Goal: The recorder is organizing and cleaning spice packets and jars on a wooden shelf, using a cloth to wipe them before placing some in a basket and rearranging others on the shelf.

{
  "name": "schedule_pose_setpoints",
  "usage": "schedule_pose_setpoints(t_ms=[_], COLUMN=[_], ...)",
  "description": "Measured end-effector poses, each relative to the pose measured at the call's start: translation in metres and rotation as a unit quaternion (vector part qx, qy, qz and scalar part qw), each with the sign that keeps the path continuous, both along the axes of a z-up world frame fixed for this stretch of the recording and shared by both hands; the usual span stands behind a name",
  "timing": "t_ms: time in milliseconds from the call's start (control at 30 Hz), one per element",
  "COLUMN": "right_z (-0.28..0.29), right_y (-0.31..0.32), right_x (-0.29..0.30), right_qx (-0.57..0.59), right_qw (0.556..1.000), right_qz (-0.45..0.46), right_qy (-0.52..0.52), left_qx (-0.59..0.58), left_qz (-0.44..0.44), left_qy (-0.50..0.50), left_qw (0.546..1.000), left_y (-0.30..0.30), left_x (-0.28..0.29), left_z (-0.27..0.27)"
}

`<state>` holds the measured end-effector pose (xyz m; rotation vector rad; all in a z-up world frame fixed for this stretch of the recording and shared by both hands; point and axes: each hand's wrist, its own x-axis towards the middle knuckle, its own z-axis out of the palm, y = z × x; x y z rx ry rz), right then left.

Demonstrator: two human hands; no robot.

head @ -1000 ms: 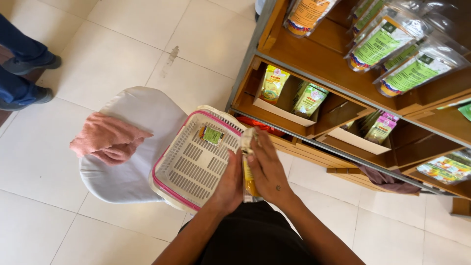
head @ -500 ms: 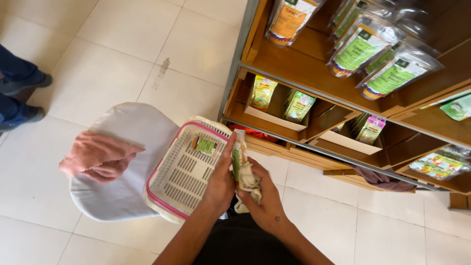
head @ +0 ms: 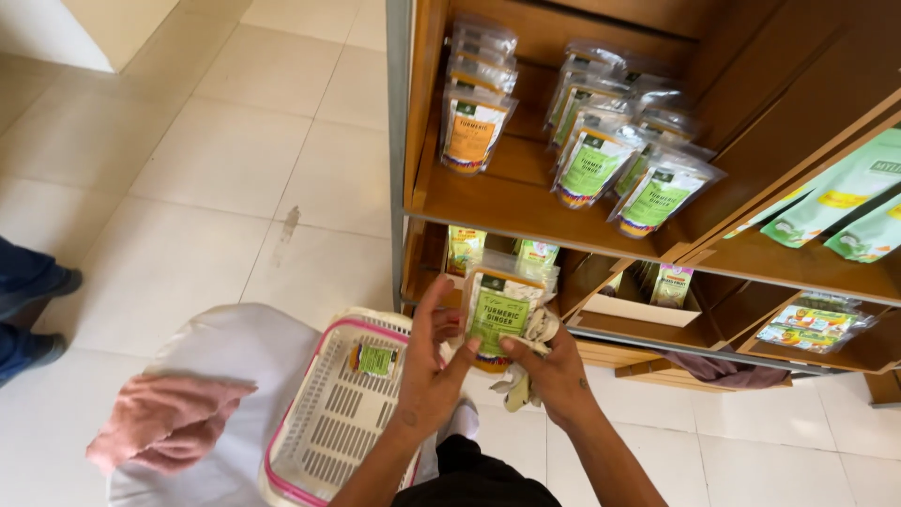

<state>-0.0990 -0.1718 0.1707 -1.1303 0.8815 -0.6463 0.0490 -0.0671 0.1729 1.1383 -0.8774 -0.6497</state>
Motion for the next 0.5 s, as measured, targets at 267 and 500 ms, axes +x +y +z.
schedule_pose_setpoints(t_ms=[267, 500], right_z=[0.002, 0.011], right_y=[-0.075, -0.129], right_x=[0.023, 0.072], right_qx=[-0.123, -0.14], right_qw=[0.989, 0.988], right_qz=[0.018, 0.04], right_qy=[-0.084, -0.041], left_qx=[0.08, 0.092], left_qz=[0.008, 0.043], left_qy=[-0.097, -0.033], left_qw=[0.992, 0.994], left_y=[-0.043, -0.089], left_x=[0.028, 0.044], left_z=[-0.014, -0.003])
